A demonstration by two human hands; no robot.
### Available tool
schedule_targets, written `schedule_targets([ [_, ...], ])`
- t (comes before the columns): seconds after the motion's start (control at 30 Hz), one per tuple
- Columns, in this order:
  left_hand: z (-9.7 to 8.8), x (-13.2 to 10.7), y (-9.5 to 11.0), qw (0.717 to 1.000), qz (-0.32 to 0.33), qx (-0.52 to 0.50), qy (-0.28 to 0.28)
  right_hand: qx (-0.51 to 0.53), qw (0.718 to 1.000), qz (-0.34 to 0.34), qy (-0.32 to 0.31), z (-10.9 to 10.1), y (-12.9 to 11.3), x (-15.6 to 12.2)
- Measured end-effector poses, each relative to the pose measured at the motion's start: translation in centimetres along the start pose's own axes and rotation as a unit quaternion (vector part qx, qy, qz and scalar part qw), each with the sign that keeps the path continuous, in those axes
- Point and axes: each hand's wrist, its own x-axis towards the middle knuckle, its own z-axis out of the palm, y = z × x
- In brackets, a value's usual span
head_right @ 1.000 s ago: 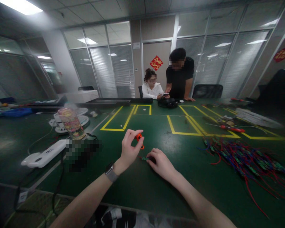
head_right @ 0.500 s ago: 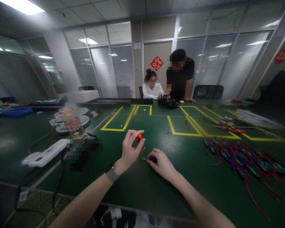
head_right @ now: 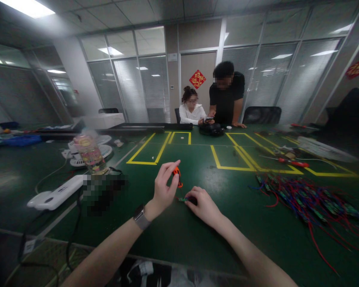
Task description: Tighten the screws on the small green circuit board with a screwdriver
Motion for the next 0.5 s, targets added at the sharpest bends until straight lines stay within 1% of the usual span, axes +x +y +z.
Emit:
schedule_targets([
  [0.27,-0.13,0.3,-0.03,1.0,0.005,0.016,0.02,0.0,1.0,-0.004,0.003,0.08,0.24,0.01],
  [0.5,-0.06,-0.06,0.16,1.0,-0.017,-0.005,-0.012,-0.003,1.0,-0.001,-0.003,-0.12,-0.13,-0.01],
])
